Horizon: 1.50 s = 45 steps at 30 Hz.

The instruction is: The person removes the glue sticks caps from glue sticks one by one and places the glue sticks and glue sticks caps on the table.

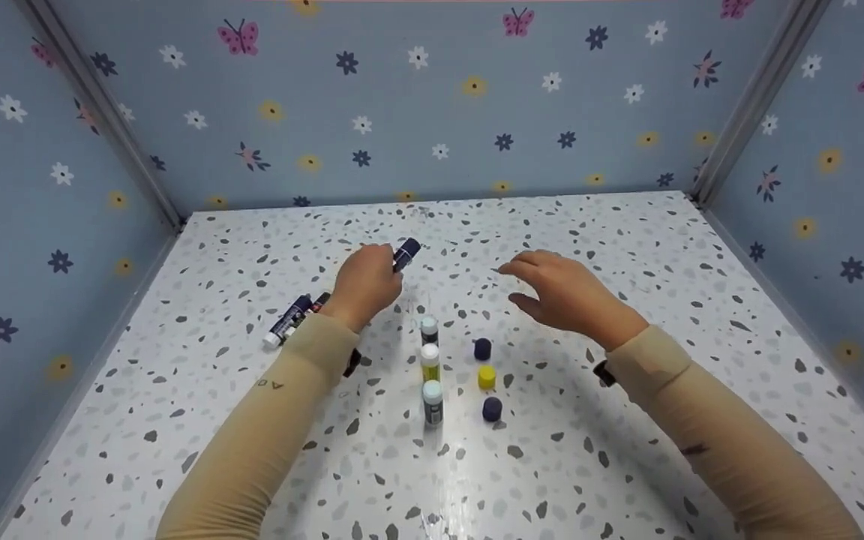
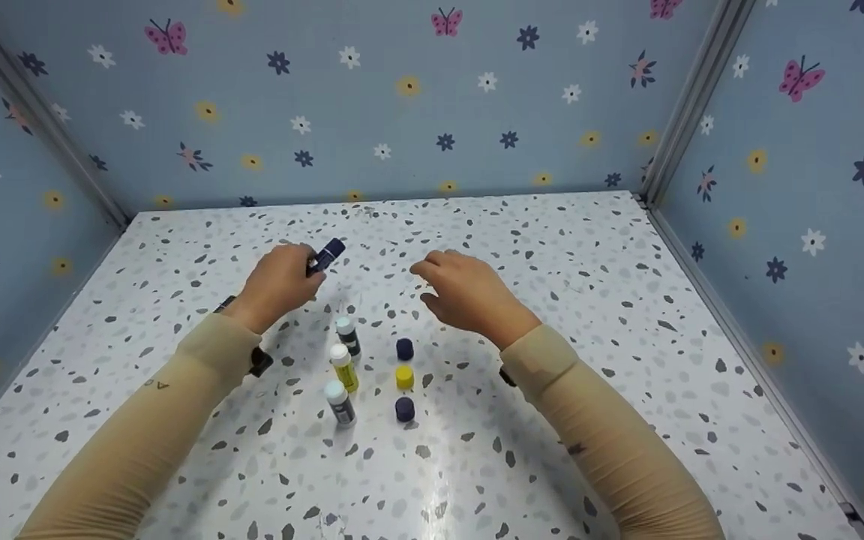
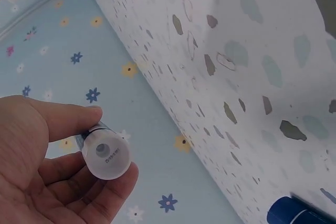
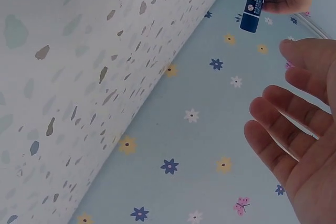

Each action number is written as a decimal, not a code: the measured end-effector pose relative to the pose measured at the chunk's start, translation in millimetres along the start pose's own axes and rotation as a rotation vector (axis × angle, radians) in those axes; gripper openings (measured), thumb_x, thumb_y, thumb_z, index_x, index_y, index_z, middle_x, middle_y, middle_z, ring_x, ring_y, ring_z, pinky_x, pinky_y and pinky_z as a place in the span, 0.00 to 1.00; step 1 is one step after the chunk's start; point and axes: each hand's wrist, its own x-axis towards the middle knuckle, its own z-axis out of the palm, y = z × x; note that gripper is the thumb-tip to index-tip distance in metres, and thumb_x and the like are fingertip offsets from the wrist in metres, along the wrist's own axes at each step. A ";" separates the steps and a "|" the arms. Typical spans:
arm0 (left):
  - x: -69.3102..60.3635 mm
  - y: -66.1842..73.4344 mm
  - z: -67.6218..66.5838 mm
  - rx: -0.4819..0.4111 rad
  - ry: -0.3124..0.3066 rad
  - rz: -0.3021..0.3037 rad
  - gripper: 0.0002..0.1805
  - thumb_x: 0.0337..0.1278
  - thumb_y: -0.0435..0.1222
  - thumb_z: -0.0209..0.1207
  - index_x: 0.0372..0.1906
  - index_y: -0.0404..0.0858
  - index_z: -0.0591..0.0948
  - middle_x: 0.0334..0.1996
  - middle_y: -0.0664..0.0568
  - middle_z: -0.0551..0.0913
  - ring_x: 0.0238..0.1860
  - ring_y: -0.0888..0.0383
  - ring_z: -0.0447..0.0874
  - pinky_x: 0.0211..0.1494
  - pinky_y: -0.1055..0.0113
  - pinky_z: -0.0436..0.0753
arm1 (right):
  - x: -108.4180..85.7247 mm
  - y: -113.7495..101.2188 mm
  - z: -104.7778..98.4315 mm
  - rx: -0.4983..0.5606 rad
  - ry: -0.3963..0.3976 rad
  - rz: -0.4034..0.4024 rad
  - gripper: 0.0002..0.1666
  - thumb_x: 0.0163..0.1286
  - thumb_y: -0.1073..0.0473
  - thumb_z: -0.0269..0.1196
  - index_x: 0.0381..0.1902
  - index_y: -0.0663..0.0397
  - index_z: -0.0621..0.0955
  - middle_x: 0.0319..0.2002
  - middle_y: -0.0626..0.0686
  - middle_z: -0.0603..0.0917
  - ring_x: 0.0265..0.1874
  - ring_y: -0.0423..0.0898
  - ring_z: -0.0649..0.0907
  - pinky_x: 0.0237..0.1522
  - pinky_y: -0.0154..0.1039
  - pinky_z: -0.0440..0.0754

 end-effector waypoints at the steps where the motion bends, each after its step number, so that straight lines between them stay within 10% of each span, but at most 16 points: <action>1: -1.2 3.1 -0.7 0.007 -0.001 0.016 0.07 0.71 0.31 0.60 0.41 0.28 0.83 0.38 0.35 0.87 0.38 0.40 0.86 0.47 0.44 0.85 | 1.6 -0.3 -1.0 0.001 -0.002 0.004 0.23 0.75 0.60 0.73 0.65 0.57 0.84 0.58 0.59 0.88 0.59 0.58 0.88 0.61 0.56 0.88; 14: -11.9 37.9 -9.0 0.132 -0.032 0.188 0.08 0.74 0.32 0.63 0.45 0.28 0.85 0.41 0.38 0.89 0.42 0.42 0.89 0.49 0.48 0.88 | 18.6 -5.7 -4.8 0.003 0.021 0.023 0.27 0.76 0.59 0.71 0.70 0.57 0.81 0.63 0.60 0.87 0.62 0.59 0.87 0.63 0.57 0.87; 45: -23.9 62.7 -12.5 0.200 0.026 0.480 0.09 0.79 0.33 0.60 0.52 0.35 0.88 0.46 0.45 0.90 0.46 0.47 0.87 0.53 0.52 0.90 | 40.7 -19.6 10.8 0.051 -0.029 0.028 0.22 0.77 0.58 0.71 0.64 0.58 0.84 0.54 0.59 0.90 0.54 0.58 0.89 0.58 0.55 0.88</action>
